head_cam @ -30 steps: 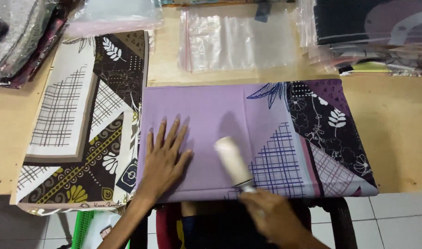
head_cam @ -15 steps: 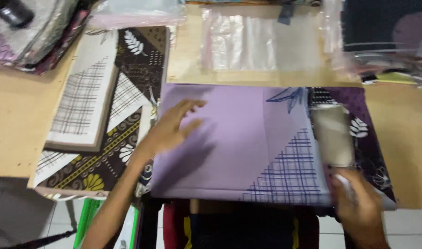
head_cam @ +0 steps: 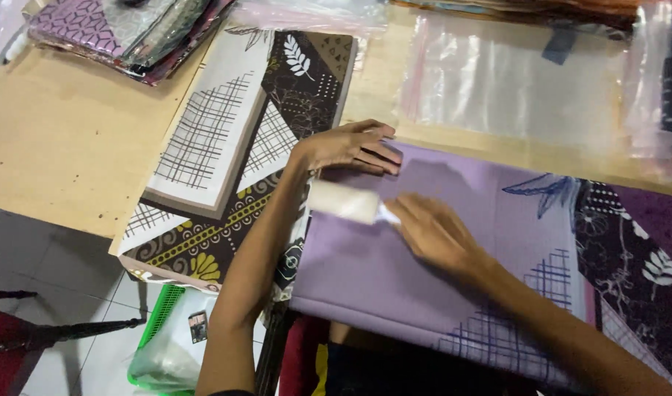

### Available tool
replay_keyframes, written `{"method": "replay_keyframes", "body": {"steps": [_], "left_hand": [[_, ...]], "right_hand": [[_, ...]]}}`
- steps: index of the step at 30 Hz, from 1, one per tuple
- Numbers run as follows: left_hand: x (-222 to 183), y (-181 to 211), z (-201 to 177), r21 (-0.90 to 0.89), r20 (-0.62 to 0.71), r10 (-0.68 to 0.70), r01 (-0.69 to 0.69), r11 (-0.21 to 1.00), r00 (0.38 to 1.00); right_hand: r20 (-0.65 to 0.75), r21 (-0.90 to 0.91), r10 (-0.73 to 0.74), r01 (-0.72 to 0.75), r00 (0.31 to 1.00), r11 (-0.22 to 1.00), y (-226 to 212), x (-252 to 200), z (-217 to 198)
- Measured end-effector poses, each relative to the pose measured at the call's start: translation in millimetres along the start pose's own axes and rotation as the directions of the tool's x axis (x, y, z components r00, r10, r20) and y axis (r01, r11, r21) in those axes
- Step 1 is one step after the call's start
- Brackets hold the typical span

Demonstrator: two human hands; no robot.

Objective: The person is using a lint roller to clean a piece of patterned fabric on a table, unfolding and repositioning it to reach all areas.

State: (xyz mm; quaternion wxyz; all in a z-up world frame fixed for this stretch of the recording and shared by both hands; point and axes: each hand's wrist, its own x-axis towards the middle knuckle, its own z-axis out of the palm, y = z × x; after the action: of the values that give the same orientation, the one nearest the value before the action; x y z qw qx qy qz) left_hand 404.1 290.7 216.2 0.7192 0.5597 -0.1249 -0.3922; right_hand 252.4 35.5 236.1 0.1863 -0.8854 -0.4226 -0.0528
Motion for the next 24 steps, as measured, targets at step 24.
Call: {"method": "replay_keyframes", "body": {"steps": [24], "left_hand": [[-39, 49, 69, 0.056, -0.1, -0.09, 0.096, 0.994, 0.991]], "right_hand": [[0.168, 0.02, -0.414, 0.417, 0.895, 0.909, -29, -58, -12]]}}
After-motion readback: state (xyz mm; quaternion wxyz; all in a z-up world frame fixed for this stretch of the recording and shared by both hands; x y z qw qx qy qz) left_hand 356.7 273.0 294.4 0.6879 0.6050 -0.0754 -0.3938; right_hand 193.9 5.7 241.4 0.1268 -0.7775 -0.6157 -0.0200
